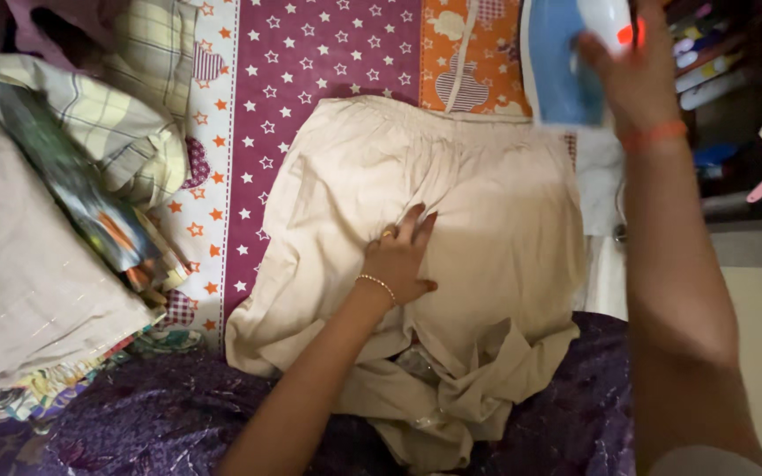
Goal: The person irons a pair of beige trousers laid out on a bed. They use a blue and white electric iron to smooth the fabric, repeatedly adjusting the trousers and ironing different sections including the legs and waistband.
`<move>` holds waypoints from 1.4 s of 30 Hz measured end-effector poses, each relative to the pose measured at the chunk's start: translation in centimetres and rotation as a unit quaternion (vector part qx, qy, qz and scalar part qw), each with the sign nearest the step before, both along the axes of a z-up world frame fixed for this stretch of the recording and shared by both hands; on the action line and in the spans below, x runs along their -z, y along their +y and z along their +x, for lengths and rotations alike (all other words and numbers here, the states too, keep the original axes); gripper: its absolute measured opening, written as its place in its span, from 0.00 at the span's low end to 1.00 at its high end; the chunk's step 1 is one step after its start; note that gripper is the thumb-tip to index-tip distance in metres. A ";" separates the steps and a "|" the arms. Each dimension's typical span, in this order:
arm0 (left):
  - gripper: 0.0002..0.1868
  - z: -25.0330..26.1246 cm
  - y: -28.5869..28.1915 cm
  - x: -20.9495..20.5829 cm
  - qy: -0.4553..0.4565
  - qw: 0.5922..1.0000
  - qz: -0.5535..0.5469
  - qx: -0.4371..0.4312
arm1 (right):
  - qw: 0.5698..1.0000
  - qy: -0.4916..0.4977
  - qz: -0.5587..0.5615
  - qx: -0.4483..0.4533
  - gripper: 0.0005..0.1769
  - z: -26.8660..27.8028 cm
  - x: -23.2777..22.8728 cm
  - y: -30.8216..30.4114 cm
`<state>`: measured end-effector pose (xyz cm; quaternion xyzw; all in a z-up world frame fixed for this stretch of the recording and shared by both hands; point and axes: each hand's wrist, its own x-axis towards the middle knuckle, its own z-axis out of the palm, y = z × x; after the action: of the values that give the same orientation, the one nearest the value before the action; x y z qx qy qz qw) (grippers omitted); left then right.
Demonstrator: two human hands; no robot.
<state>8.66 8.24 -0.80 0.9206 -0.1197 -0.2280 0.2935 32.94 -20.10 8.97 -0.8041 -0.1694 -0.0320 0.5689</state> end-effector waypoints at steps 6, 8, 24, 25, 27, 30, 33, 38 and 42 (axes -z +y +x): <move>0.70 0.2 0.5 0.0 -0.009 1.000 -0.012 0.017 | 0.956 0.086 -0.278 -0.028 0.42 -15.6 -6.9 -0.6; 0.71 0.1 0.6 0.0 -0.002 1.000 -0.018 0.019 | 0.908 0.019 -0.414 -0.056 0.41 -19.2 -6.0 -0.5; 0.74 -1.8 1.4 2.8 -0.069 0.994 -0.090 0.006 | 0.810 -0.090 -0.578 -0.043 0.40 -28.3 0.6 1.8; 0.74 -1.8 1.3 2.4 -0.053 0.995 -0.084 0.006 | 0.806 -0.088 -0.584 -0.039 0.40 -27.6 0.8 2.0; 0.74 -1.9 1.3 2.0 -0.021 0.997 -0.070 0.001 | 0.799 -0.084 -0.594 -0.035 0.40 -25.9 1.2 2.5; 0.73 -2.3 1.3 2.2 -0.057 0.995 -0.087 -0.002 | 0.797 -0.123 -0.592 -0.016 0.39 -23.6 1.8 2.7; 0.75 -2.1 1.4 2.4 -0.074 0.993 -0.094 0.015 | 0.795 -0.162 -0.585 0.003 0.41 -21.2 3.0 2.9; 0.75 -2.0 1.5 1.8 -0.026 0.997 -0.073 0.007 | 0.779 -0.177 -0.599 0.051 0.44 -15.8 5.0 3.8; 0.75 -1.9 1.5 1.5 -0.043 0.995 -0.087 0.007 | 0.773 -0.163 -0.610 0.061 0.44 -11.5 5.4 4.8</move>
<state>6.76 9.77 -2.35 0.8995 -0.1585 -0.1791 0.3656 21.40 -15.28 3.61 -0.9737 -0.1945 -0.0869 -0.0808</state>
